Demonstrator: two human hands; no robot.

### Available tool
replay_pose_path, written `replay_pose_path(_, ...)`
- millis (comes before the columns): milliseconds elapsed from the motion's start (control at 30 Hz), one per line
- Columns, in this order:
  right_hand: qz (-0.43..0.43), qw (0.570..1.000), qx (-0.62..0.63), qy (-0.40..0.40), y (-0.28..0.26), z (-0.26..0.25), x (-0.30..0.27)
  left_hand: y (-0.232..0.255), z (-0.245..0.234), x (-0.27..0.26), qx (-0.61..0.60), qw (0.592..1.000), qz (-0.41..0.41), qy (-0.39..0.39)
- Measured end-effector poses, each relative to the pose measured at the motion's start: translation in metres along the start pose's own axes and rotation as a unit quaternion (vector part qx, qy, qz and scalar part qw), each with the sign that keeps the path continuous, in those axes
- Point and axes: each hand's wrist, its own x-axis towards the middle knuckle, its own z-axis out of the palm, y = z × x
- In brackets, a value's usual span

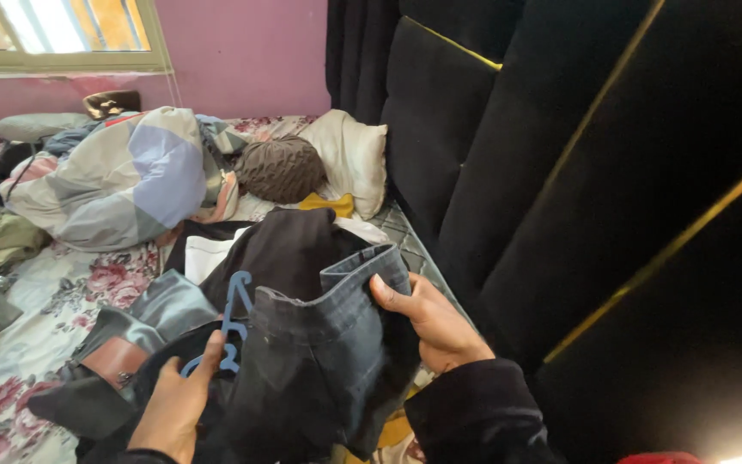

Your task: Hanging a pair of pants onto a plastic hanger.

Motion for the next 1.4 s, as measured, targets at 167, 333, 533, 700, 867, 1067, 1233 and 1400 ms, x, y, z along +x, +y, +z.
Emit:
replay_pose_path(167,-0.059,0.998,0.013,-0.004,-0.01,0.003,-0.005,0.017,0.0,-0.013,-0.153,0.972,-0.095,-0.151)
replay_pose_path(333,-0.101,0.994,0.028,-0.005,-0.01,-0.001,-0.005,0.026,0.007,-0.007,-0.168,0.963,-0.028,-0.21)
replay_pose_path(533,-0.094,0.993,0.019,-0.068,-0.017,-0.011,-0.014,-0.162,0.014,0.161,0.438,0.769,0.46,-0.067)
replay_pose_path(700,-0.108,0.986,0.023,-0.124,-0.03,-0.014,-0.023,-0.176,0.018,0.161,0.384,0.849,0.233,-0.278)
replay_pose_path(867,-0.148,0.984,0.064,-0.074,-0.036,-0.028,-0.014,-0.099,-0.021,0.165,0.436,0.759,0.466,-0.129)
replay_pose_path(1067,-0.177,0.975,0.129,0.044,-0.066,-0.019,0.011,0.146,-0.018,-0.05,-0.154,0.934,0.295,-0.128)
replay_pose_path(1233,-0.172,0.976,0.121,0.055,-0.093,-0.004,0.05,0.231,-0.037,-0.092,-0.17,0.899,0.384,-0.123)
replay_pose_path(1400,-0.107,0.991,0.023,0.083,-0.104,-0.008,0.087,0.258,-0.048,-0.104,-0.194,0.889,0.366,-0.197)
